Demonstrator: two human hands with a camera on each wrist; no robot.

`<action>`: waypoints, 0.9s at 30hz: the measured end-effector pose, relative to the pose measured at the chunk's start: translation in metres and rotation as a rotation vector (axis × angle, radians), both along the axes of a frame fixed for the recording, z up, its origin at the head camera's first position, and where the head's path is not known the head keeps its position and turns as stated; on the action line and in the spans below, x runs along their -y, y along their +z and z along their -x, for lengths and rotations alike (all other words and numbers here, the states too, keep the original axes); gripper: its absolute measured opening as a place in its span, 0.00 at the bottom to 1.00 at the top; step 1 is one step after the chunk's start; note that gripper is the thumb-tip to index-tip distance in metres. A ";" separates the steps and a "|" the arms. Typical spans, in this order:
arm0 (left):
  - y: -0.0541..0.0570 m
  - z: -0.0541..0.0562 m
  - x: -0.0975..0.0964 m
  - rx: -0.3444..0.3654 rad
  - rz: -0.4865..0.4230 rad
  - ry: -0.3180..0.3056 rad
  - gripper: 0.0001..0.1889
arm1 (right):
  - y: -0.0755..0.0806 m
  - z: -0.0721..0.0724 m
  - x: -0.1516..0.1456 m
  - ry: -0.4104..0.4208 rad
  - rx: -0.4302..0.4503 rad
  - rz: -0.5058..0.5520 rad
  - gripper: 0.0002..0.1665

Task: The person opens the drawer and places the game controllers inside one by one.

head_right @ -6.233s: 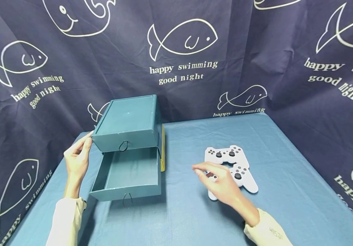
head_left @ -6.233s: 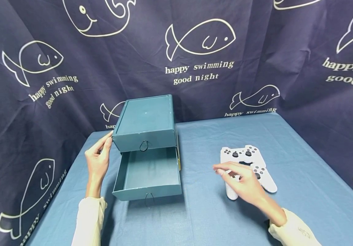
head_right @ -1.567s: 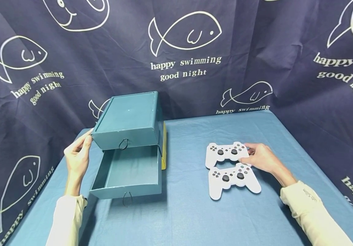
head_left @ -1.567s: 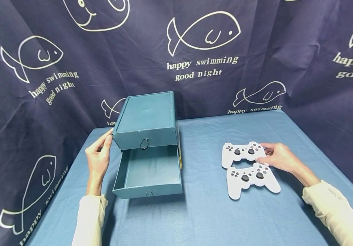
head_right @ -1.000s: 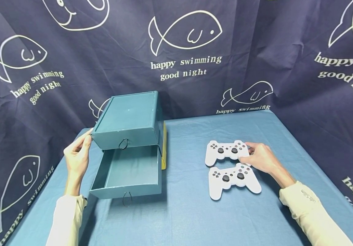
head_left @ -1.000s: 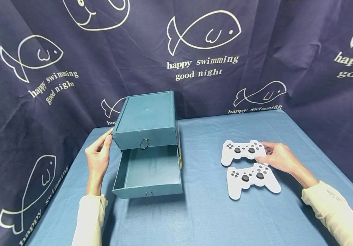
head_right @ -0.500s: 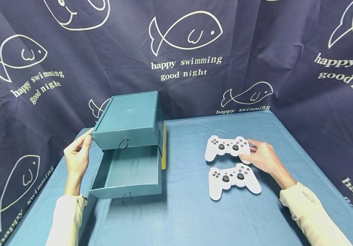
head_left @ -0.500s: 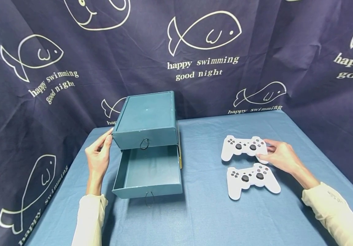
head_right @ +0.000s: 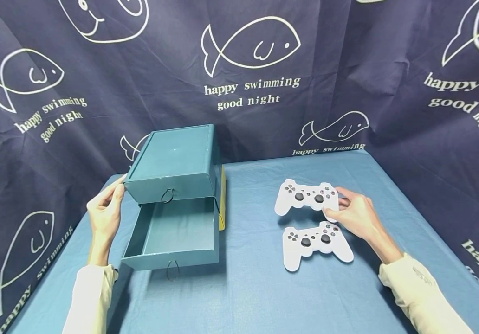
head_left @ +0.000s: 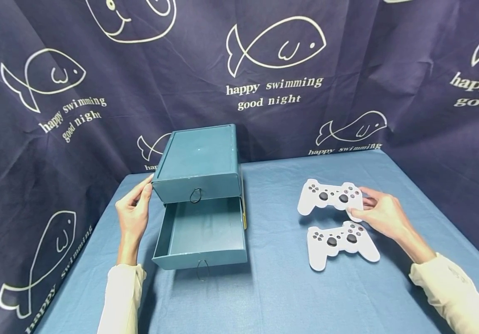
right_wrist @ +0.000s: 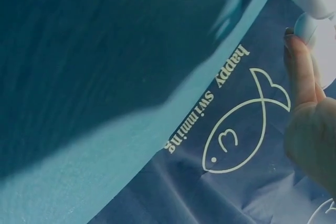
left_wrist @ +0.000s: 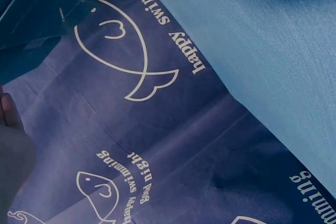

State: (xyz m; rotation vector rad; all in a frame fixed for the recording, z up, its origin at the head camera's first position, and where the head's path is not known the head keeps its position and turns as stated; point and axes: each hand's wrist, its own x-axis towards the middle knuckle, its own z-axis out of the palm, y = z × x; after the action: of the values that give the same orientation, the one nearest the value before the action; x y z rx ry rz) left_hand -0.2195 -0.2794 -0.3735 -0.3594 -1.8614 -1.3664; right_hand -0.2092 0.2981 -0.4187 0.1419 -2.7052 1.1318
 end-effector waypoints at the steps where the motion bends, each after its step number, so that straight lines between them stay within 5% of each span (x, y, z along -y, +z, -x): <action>1: 0.000 0.000 0.000 0.001 0.001 0.000 0.14 | 0.001 -0.001 0.001 0.000 -0.001 0.007 0.45; 27: -0.003 0.001 0.001 -0.007 -0.001 0.005 0.15 | 0.016 -0.045 0.058 0.064 -0.010 0.228 0.43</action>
State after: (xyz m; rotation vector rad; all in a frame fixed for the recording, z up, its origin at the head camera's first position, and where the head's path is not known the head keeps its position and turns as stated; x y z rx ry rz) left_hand -0.2210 -0.2801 -0.3763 -0.3585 -1.8549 -1.3609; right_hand -0.1644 0.2405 -0.4031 0.1992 -2.5557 1.4425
